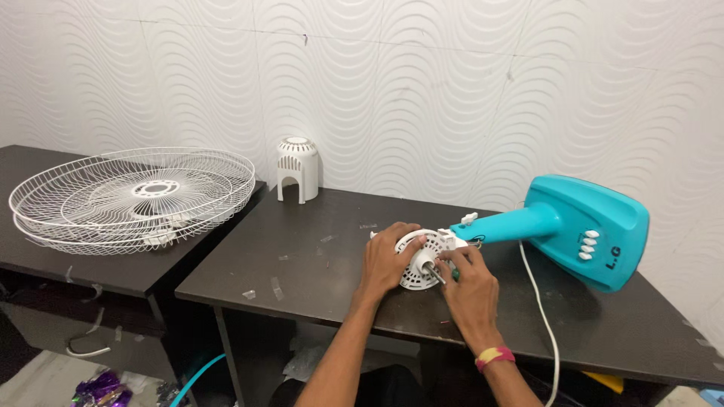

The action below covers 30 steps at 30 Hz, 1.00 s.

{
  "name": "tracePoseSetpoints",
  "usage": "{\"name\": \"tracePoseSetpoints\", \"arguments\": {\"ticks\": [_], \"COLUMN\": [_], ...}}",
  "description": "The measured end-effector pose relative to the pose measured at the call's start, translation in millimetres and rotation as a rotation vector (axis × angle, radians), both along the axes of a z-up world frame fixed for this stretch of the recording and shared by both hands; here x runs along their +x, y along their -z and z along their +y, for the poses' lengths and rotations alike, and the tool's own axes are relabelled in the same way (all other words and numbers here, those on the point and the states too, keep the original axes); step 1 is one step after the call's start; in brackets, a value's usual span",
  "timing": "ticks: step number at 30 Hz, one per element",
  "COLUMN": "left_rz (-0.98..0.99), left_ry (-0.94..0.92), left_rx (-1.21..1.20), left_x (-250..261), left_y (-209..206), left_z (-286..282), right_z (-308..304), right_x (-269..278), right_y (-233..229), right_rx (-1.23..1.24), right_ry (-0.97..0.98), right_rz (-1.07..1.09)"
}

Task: The person disassembles a table fan by removing the front grill, unscrewing the motor housing, and detaching the motor assembly from the fan body using a screwdriver. The parts are placed on the table.

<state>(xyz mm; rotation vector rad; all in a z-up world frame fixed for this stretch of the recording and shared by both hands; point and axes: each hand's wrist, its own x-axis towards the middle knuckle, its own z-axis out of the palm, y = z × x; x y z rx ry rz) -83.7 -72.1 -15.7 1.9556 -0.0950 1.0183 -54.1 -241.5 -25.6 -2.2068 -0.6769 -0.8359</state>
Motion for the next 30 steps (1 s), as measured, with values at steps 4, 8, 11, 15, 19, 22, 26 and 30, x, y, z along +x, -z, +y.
{"name": "tracePoseSetpoints", "arguments": {"ticks": [4,8,11,15,19,22,26,30], "left_rz": [0.039,0.066,0.079,0.043,0.079,0.028,-0.04,-0.025], "left_ry": [-0.024,-0.034,-0.031,-0.029,-0.044,-0.091,-0.149,-0.142], "left_rx": [0.027,0.031,0.021,0.03,0.044,0.11,0.115,0.111], "left_x": [-0.6,2.3,4.7,8.1,13.6,16.7,18.1,18.3], "left_y": [1.5,3.7,7.4,10.9,16.3,19.7,23.2,23.2], "left_z": [-1.0,0.4,1.1,2.8,3.8,5.6,7.1,7.0], "right_z": [0.6,1.8,1.7,0.2,-2.3,-2.8,-3.8,-5.4], "right_x": [-5.8,-7.1,-5.0,-3.6,-4.0,-5.2,-7.9,-8.9], "right_y": [-3.4,-4.0,-2.5,-0.3,1.0,-1.1,-3.5,-5.1], "right_rx": [0.013,0.026,0.011,0.054,0.21,0.269,0.332,0.361], "right_ry": [-0.01,-0.029,-0.03,-0.029,-0.094,-0.065,-0.126,-0.062], "right_rz": [0.013,-0.021,-0.034,-0.048,-0.148,-0.042,-0.139,-0.046]}}
